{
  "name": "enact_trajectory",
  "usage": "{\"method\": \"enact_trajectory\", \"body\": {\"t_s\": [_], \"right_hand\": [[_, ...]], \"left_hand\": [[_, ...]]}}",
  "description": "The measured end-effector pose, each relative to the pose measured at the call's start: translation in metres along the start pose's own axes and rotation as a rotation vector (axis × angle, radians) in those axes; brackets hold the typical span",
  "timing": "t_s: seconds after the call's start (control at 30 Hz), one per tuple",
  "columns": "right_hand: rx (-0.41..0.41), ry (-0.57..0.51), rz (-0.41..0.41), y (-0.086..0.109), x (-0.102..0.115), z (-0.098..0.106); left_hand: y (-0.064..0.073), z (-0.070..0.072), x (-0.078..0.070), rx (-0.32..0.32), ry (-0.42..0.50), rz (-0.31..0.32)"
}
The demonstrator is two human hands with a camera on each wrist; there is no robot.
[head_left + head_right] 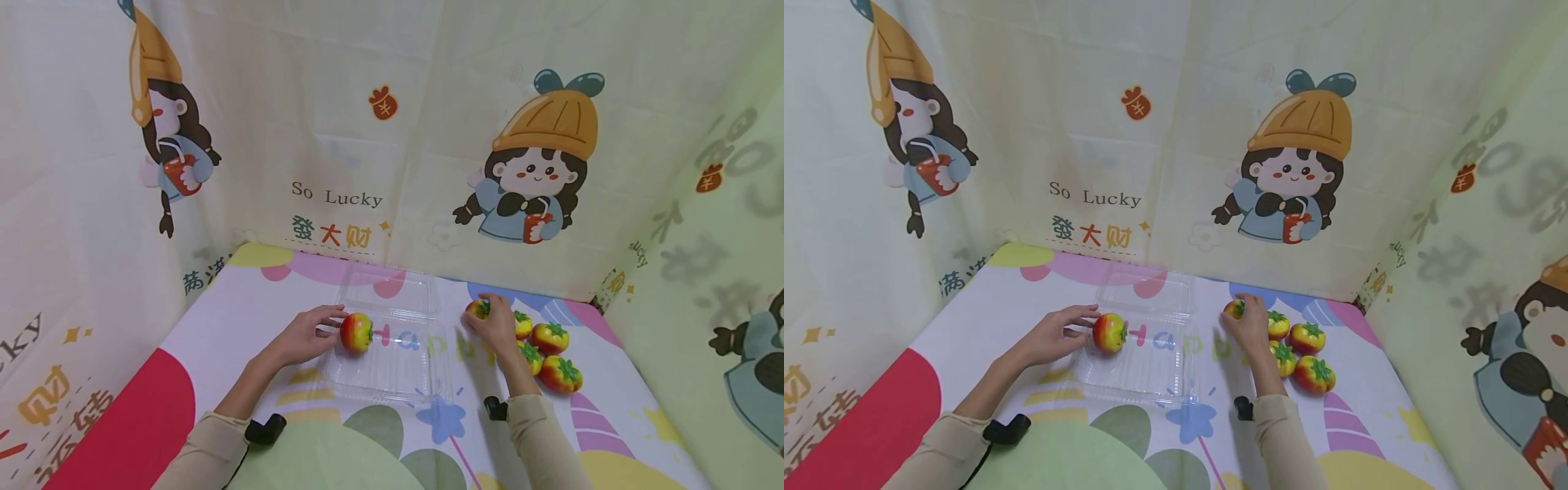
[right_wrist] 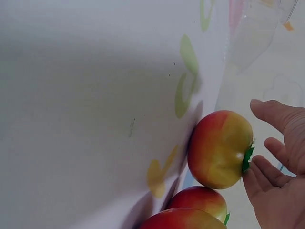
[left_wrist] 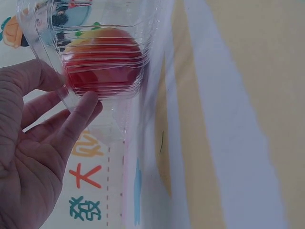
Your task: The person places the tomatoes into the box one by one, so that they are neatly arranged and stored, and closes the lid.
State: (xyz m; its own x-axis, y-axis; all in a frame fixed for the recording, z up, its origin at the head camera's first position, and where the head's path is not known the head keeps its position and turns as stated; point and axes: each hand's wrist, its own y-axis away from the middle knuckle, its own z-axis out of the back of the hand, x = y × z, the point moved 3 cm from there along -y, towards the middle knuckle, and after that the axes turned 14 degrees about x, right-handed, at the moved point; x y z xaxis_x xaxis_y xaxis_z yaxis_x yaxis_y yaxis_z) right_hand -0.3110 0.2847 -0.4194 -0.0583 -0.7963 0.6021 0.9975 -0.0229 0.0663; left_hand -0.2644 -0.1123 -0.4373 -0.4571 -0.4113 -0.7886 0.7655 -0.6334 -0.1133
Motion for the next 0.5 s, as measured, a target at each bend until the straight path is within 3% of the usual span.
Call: {"method": "enact_trajectory", "body": {"t_s": [0.5], "right_hand": [[0.022, 0.092, -0.018, -0.0054, -0.0047, -0.0056]], "left_hand": [[-0.0001, 0.0002, -0.0001, 0.002, 0.005, 0.004]]}}
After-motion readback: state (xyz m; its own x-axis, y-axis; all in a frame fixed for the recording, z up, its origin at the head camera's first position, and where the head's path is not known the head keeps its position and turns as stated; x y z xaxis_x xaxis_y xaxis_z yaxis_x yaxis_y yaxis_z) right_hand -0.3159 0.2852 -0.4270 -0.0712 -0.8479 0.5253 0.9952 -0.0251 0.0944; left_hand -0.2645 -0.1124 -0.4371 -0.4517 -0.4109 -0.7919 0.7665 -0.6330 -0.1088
